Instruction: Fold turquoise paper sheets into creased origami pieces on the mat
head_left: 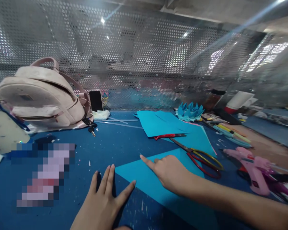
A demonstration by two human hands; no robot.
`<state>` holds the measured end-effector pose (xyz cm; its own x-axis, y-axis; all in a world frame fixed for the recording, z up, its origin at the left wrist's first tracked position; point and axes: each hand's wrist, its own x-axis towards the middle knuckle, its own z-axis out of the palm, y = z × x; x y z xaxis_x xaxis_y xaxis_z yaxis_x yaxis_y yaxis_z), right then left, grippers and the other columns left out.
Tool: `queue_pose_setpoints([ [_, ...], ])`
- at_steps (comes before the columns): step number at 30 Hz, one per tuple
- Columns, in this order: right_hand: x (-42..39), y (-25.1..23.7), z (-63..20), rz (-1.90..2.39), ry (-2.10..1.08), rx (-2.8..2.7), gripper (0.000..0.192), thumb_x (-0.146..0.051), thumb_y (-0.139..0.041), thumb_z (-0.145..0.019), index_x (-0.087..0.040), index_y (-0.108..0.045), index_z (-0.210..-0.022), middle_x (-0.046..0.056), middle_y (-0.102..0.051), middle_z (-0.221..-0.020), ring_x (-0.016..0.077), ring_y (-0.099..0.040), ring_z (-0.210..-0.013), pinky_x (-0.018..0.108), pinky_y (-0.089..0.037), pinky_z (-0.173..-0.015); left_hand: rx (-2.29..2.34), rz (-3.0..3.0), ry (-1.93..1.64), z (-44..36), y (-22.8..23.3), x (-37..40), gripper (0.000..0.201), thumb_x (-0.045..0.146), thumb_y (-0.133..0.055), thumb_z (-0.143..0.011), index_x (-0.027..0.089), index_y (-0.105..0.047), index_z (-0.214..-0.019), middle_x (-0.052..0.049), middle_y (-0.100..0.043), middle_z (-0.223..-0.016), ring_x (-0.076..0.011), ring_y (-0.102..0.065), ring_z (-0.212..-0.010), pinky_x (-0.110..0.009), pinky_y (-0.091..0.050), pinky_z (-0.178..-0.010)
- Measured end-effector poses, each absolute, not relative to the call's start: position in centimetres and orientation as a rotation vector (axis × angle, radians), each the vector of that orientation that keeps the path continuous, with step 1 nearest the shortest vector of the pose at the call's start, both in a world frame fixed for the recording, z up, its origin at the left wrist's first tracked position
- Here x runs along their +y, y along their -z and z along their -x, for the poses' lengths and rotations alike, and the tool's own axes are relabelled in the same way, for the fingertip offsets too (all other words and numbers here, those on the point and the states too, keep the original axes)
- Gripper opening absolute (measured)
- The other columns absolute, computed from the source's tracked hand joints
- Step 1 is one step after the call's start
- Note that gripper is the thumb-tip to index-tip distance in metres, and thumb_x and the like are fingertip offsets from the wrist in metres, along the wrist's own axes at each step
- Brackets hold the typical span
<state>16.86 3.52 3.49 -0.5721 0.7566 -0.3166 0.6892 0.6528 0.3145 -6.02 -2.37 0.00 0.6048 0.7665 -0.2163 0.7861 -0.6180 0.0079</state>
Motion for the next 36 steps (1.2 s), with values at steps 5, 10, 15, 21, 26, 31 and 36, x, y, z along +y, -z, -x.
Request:
queue_pose_setpoints([
  [5,3.9,-1.6,-21.4,-1.296,-0.377,2.281,0.091,0.006,-0.051,-0.065,-0.012,-0.026,-0.15,0.009,-0.069,-0.072,0.0209,-0.064,-0.054,0.026,-0.025,-0.04,1.288,-2.766,0.208,6.5,0.5,-2.4,0.08,0.08,-0.032,-0.079,0.04,-0.008,-0.144,-0.032,-0.036,-0.141,-0.0539,-0.024,-0.128,-0.08,-0.037,-0.081],
  [10,4.7,-0.2,-25.5,-1.43,-0.503,2.12,0.085,0.01,-0.045,-0.065,-0.009,-0.032,-0.147,0.01,-0.068,-0.067,0.0206,-0.063,-0.051,0.025,-0.032,-0.039,1.315,-2.854,0.1,6.6,1.2,-2.5,0.08,0.076,-0.04,-0.08,0.042,-0.008,-0.144,-0.029,-0.041,-0.139,-0.052,-0.029,-0.128,-0.078,-0.039,-0.082],
  [15,5.7,-0.7,-27.3,-1.478,-0.512,2.037,0.074,0.009,-0.043,-0.072,-0.008,-0.037,-0.145,0.016,-0.071,-0.075,0.0244,-0.068,-0.061,0.026,-0.041,-0.045,1.311,-2.807,0.168,6.4,0.9,-2.5,0.078,0.077,-0.04,-0.079,0.044,-0.011,-0.143,-0.027,-0.042,-0.14,-0.0523,-0.03,-0.128,-0.077,-0.04,-0.082],
  [21,6.5,-3.4,-27.8,-1.502,-0.401,2.166,0.064,0.001,-0.05,-0.076,-0.019,-0.052,-0.137,0.013,-0.074,-0.081,0.0262,-0.069,-0.064,0.027,-0.039,-0.047,1.333,-2.735,0.196,6.5,0.3,-2.7,0.077,0.081,-0.032,-0.078,0.043,-0.013,-0.143,-0.026,-0.038,-0.143,-0.0537,-0.027,-0.128,-0.08,-0.035,-0.083],
  [26,6.1,-4.7,-26.3,-1.596,-0.415,2.591,0.049,-0.009,-0.045,-0.088,-0.025,-0.053,-0.134,0.009,-0.068,-0.116,0.0238,-0.067,-0.092,0.029,-0.047,-0.066,1.334,-2.71,0.22,6.3,0.0,-2.9,0.08,0.082,-0.032,-0.076,0.042,-0.014,-0.144,-0.028,-0.034,-0.145,-0.0534,-0.023,-0.13,-0.081,-0.031,-0.086],
  [31,5.8,-3.8,-23.0,-1.349,0.04,2.95,0.031,-0.037,-0.052,-0.094,-0.022,-0.058,-0.12,0.008,-0.064,-0.114,0.0231,-0.059,-0.103,0.034,-0.044,-0.083,1.381,-2.748,0.213,5.8,-0.5,-2.8,0.086,0.074,-0.058,-0.072,0.042,-0.023,-0.144,-0.028,-0.041,-0.142,-0.0539,-0.031,-0.129,-0.079,-0.031,-0.089],
  [36,8.0,-3.4,-22.1,-1.38,0.454,2.9,0.035,-0.045,-0.071,-0.078,-0.017,-0.059,-0.096,0.004,-0.061,-0.091,0.0185,-0.056,-0.082,0.026,-0.039,-0.066,1.422,-2.835,0.189,5.5,-1.5,-2.5,0.077,0.063,-0.066,-0.075,0.035,-0.04,-0.142,-0.026,-0.053,-0.134,-0.0477,-0.046,-0.125,-0.071,-0.035,-0.096],
])
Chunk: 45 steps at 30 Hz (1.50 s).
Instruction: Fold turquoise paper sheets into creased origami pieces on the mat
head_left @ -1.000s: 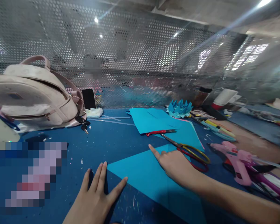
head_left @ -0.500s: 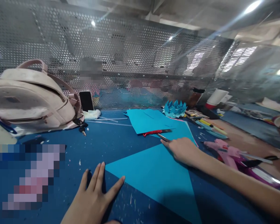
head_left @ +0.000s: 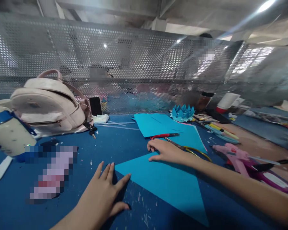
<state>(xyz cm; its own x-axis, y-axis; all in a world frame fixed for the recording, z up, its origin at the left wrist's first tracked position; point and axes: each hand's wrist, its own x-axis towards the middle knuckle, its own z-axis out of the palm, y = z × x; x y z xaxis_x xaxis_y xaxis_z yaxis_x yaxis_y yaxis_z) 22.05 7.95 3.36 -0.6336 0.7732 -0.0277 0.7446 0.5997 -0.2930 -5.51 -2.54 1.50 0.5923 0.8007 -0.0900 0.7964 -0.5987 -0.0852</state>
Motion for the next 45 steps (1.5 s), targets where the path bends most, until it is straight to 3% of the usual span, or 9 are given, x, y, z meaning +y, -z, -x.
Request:
queue_pose_setpoints([
  [3,9.2,-3.5,-22.5,1.269,-0.715,-2.689,0.031,-0.042,-0.071,-0.077,-0.016,-0.062,-0.092,0.001,-0.058,-0.082,0.0144,-0.052,-0.071,0.022,-0.033,-0.058,-1.36,2.688,-0.119,5.7,-2.1,-2.1,0.059,0.041,-0.065,-0.086,0.028,-0.046,-0.141,-0.023,-0.064,-0.123,-0.0395,-0.06,-0.115,-0.063,-0.041,-0.097],
  [6,9.7,-3.8,-22.9,1.171,-0.886,-2.678,0.024,-0.037,-0.072,-0.075,-0.015,-0.067,-0.084,0.0,-0.059,-0.078,0.0131,-0.052,-0.069,0.022,-0.034,-0.058,-1.322,2.661,-0.019,6.1,-2.5,-1.2,0.044,0.022,-0.052,-0.094,0.019,-0.05,-0.138,-0.016,-0.075,-0.098,-0.0294,-0.071,-0.092,-0.054,-0.046,-0.094],
  [9,9.7,-3.9,-22.8,1.085,-0.975,-2.661,0.021,-0.036,-0.069,-0.078,-0.015,-0.072,-0.081,0.002,-0.065,-0.081,0.0141,-0.058,-0.075,0.022,-0.04,-0.063,-1.334,2.639,0.104,6.2,-3.1,0.1,0.034,0.022,-0.047,-0.096,0.016,-0.059,-0.127,-0.01,-0.075,-0.086,-0.0261,-0.07,-0.082,-0.048,-0.049,-0.089],
  [14,8.8,-4.6,-21.6,1.025,-1.05,-2.574,0.025,-0.035,-0.063,-0.085,-0.013,-0.074,-0.086,0.005,-0.072,-0.081,0.0156,-0.063,-0.074,0.022,-0.044,-0.064,-1.385,2.767,0.301,4.2,-5.3,2.0,0.022,0.028,-0.053,-0.095,0.026,-0.074,-0.098,-0.003,-0.076,-0.086,-0.023,-0.069,-0.083,-0.034,-0.05,-0.074],
  [17,7.5,-5.6,-20.6,0.945,-1.027,-2.526,0.021,-0.032,-0.066,-0.083,-0.013,-0.074,-0.083,0.004,-0.072,-0.079,0.0158,-0.064,-0.075,0.022,-0.044,-0.065,-1.368,2.882,0.348,2.1,-6.7,2.7,0.021,0.029,-0.056,-0.093,0.026,-0.077,-0.093,-0.003,-0.077,-0.083,-0.0216,-0.07,-0.076,-0.028,-0.049,-0.064],
  [25,3.4,-7.0,-21.5,0.884,-0.732,-2.443,0.013,-0.025,-0.065,-0.086,-0.016,-0.072,-0.079,0.002,-0.069,-0.081,0.0146,-0.062,-0.078,0.023,-0.043,-0.07,-1.286,2.933,0.525,0.2,-8.2,1.5,0.015,0.024,-0.061,-0.088,0.025,-0.075,-0.083,0.003,-0.076,-0.079,-0.0182,-0.068,-0.074,-0.027,-0.046,-0.065],
  [31,1.6,-7.0,-23.6,0.927,-0.744,-2.392,0.017,-0.026,-0.063,-0.088,-0.017,-0.069,-0.076,0.002,-0.067,-0.083,0.0143,-0.061,-0.078,0.024,-0.042,-0.071,-1.364,2.938,0.642,2.3,-9.2,-0.3,0.016,0.022,-0.06,-0.087,0.023,-0.069,-0.074,0.003,-0.072,-0.074,-0.0169,-0.065,-0.07,-0.027,-0.044,-0.065],
  [41,1.9,-6.2,-26.9,1.059,-0.783,-2.286,0.024,-0.031,-0.059,-0.09,-0.016,-0.067,-0.073,0.003,-0.065,-0.081,0.0155,-0.059,-0.076,0.026,-0.042,-0.072,-1.501,2.794,0.863,10.4,-10.5,-1.2,0.025,0.035,-0.054,-0.09,0.024,-0.067,-0.071,-0.001,-0.074,-0.083,-0.0197,-0.067,-0.089,-0.029,-0.053,-0.079],
  [45,2.0,-6.1,-26.4,1.051,-0.783,-2.272,0.026,-0.035,-0.058,-0.09,-0.017,-0.067,-0.073,0.003,-0.066,-0.081,0.0167,-0.06,-0.077,0.027,-0.043,-0.073,-1.335,2.676,1.081,10.5,-11.2,-0.8,0.02,0.035,-0.053,-0.093,0.024,-0.069,-0.087,-0.002,-0.073,-0.095,-0.0198,-0.067,-0.093,-0.031,-0.052,-0.084],
])
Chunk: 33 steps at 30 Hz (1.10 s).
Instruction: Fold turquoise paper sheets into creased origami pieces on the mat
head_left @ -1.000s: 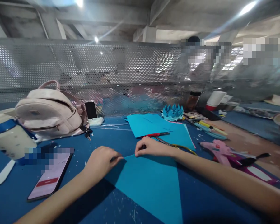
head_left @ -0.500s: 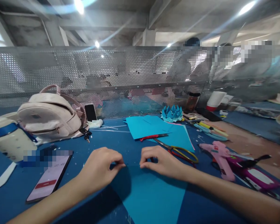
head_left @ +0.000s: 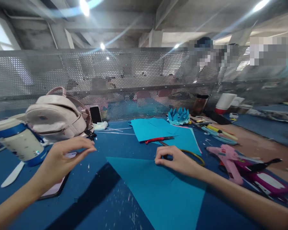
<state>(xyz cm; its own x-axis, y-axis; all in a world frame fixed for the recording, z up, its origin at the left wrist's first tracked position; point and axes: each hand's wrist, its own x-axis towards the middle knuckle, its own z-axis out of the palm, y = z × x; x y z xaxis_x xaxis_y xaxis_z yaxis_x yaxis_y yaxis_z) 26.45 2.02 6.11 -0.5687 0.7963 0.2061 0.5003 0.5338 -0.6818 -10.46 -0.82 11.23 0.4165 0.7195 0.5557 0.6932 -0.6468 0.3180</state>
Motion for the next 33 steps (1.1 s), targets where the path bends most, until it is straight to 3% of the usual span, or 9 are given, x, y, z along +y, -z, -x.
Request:
queue_pose_setpoints([
  [3,1.7,-6.2,-25.4,0.987,-0.768,-2.297,0.024,-0.032,-0.059,-0.09,-0.016,-0.067,-0.074,0.003,-0.067,-0.081,0.0155,-0.06,-0.076,0.026,-0.043,-0.072,1.213,-2.971,-0.868,8.3,-11.7,-0.9,0.023,0.036,-0.055,-0.094,0.024,-0.066,-0.11,-0.005,-0.071,-0.107,-0.0227,-0.064,-0.099,-0.038,-0.048,-0.088],
  [7,1.1,-6.6,-23.7,0.906,-0.688,-2.338,0.019,-0.026,-0.061,-0.089,-0.016,-0.067,-0.074,0.002,-0.066,-0.079,0.0144,-0.06,-0.075,0.025,-0.042,-0.07,0.993,-3.272,-0.549,4.0,-11.5,-1.5,0.032,0.032,-0.055,-0.095,0.015,-0.059,-0.122,-0.009,-0.071,-0.107,-0.0253,-0.064,-0.097,-0.043,-0.046,-0.087],
  [14,0.3,-7.8,-22.1,0.903,-0.564,-2.371,0.014,-0.022,-0.059,-0.089,-0.016,-0.066,-0.078,0.002,-0.066,-0.079,0.0142,-0.059,-0.072,0.024,-0.041,-0.068,0.94,-2.956,-0.667,0.4,-10.8,-0.6,0.018,0.02,-0.054,-0.094,0.023,-0.071,-0.089,0.001,-0.075,-0.085,-0.0175,-0.066,-0.082,-0.031,-0.045,-0.079],
  [17,0.1,-8.0,-22.0,0.892,-0.519,-2.402,0.013,-0.022,-0.058,-0.089,-0.016,-0.065,-0.08,0.002,-0.066,-0.08,0.0145,-0.058,-0.074,0.024,-0.041,-0.07,1.049,-2.86,-0.619,0.0,-11.2,-0.9,0.008,0.026,-0.064,-0.089,0.024,-0.072,-0.091,0.002,-0.075,-0.087,-0.018,-0.067,-0.083,-0.03,-0.045,-0.076],
  [20,-0.2,-8.1,-21.9,0.872,-0.49,-2.403,0.014,-0.023,-0.058,-0.09,-0.016,-0.064,-0.079,0.002,-0.066,-0.081,0.0149,-0.058,-0.075,0.024,-0.041,-0.07,1.161,-2.915,-0.451,-0.2,-11.5,-1.5,0.011,0.029,-0.07,-0.084,0.023,-0.072,-0.093,0.0,-0.074,-0.087,-0.0222,-0.067,-0.082,-0.032,-0.045,-0.073],
  [23,-0.4,-8.3,-21.6,0.859,-0.459,-2.407,0.012,-0.022,-0.058,-0.09,-0.017,-0.063,-0.081,0.002,-0.067,-0.084,0.0152,-0.059,-0.078,0.024,-0.04,-0.071,1.22,-2.881,-0.396,-0.4,-11.4,-1.6,0.003,0.024,-0.07,-0.083,0.024,-0.073,-0.084,0.001,-0.075,-0.079,-0.0214,-0.067,-0.077,-0.03,-0.045,-0.068],
  [28,-0.7,-8.7,-21.1,0.87,-0.342,-2.46,0.009,-0.01,-0.058,-0.085,-0.019,-0.062,-0.087,0.001,-0.068,-0.089,0.0157,-0.061,-0.082,0.023,-0.039,-0.071,1.198,-2.881,-0.399,-0.6,-11.6,-1.0,0.007,0.019,-0.071,-0.081,0.024,-0.074,-0.079,0.002,-0.076,-0.078,-0.0218,-0.068,-0.079,-0.03,-0.045,-0.07],
  [33,-0.5,-8.8,-21.6,0.882,-0.311,-2.484,0.01,-0.022,-0.056,-0.091,-0.019,-0.063,-0.084,0.002,-0.069,-0.087,0.0159,-0.06,-0.078,0.024,-0.04,-0.069,1.203,-2.907,-0.373,0.0,-12.2,-0.9,0.009,0.019,-0.069,-0.082,0.025,-0.073,-0.077,0.002,-0.075,-0.076,-0.0207,-0.067,-0.077,-0.03,-0.044,-0.068],
])
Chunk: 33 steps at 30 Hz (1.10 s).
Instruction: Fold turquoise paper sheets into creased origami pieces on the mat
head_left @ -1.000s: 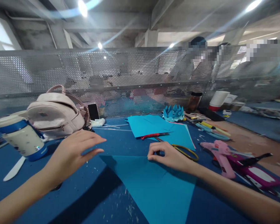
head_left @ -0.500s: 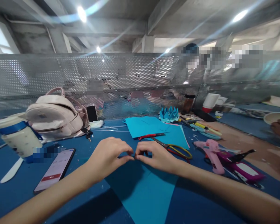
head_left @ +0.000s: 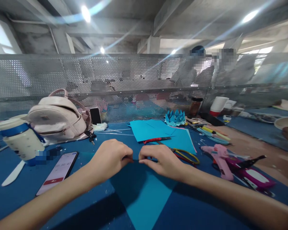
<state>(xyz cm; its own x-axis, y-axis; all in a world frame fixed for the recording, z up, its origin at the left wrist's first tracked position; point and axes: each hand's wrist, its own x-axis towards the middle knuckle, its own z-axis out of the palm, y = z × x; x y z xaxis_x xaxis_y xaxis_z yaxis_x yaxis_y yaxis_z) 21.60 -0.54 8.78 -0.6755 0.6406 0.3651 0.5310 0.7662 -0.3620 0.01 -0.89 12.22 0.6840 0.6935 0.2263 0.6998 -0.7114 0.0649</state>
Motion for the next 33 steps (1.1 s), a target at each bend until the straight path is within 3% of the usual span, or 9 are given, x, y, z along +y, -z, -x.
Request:
queue_pose_setpoints([
  [4,-0.3,-8.2,-22.7,0.907,-0.393,-2.47,0.015,-0.026,-0.055,-0.092,-0.019,-0.065,-0.083,0.003,-0.07,-0.086,0.0167,-0.062,-0.079,0.024,-0.041,-0.071,-1.178,2.802,0.312,0.8,-12.7,-1.2,0.013,0.022,-0.066,-0.086,0.024,-0.073,-0.075,0.002,-0.073,-0.072,-0.0217,-0.066,-0.076,-0.032,-0.043,-0.068],
  [14,-0.6,-7.7,-25.7,1.059,-0.432,-2.49,0.018,-0.028,-0.055,-0.092,-0.019,-0.065,-0.08,0.004,-0.071,-0.084,0.0178,-0.063,-0.078,0.026,-0.042,-0.069,-1.302,2.821,0.355,3.0,-12.3,-1.1,0.013,0.024,-0.065,-0.088,0.025,-0.074,-0.079,0.003,-0.076,-0.084,-0.0213,-0.067,-0.081,-0.033,-0.045,-0.074],
  [21,-0.6,-7.7,-24.4,1.038,-0.373,-2.477,0.018,-0.03,-0.058,-0.091,-0.026,-0.068,-0.106,0.001,-0.073,-0.102,0.0174,-0.067,-0.09,0.026,-0.045,-0.078,-1.29,2.81,0.402,2.0,-12.1,-1.2,0.012,0.022,-0.065,-0.087,0.024,-0.074,-0.08,0.002,-0.076,-0.083,-0.023,-0.067,-0.083,-0.034,-0.047,-0.074],
  [27,-0.8,-8.0,-22.4,1.012,-0.367,-2.34,0.013,-0.028,-0.057,-0.091,-0.023,-0.069,-0.094,0.0,-0.073,-0.091,0.0162,-0.067,-0.082,0.023,-0.042,-0.069,-1.314,2.853,0.532,1.7,-12.4,-0.6,0.009,0.024,-0.066,-0.086,0.025,-0.075,-0.085,0.003,-0.077,-0.085,-0.0212,-0.068,-0.083,-0.032,-0.047,-0.073],
  [33,0.2,-7.8,-23.2,1.062,-0.546,-2.278,0.015,-0.027,-0.061,-0.088,-0.02,-0.068,-0.078,-0.001,-0.068,-0.074,0.0125,-0.059,-0.066,0.022,-0.037,-0.06,-1.359,2.891,0.581,3.8,-13.6,0.1,0.017,0.028,-0.062,-0.087,0.025,-0.075,-0.077,0.003,-0.076,-0.081,-0.0169,-0.068,-0.076,-0.027,-0.048,-0.069],
])
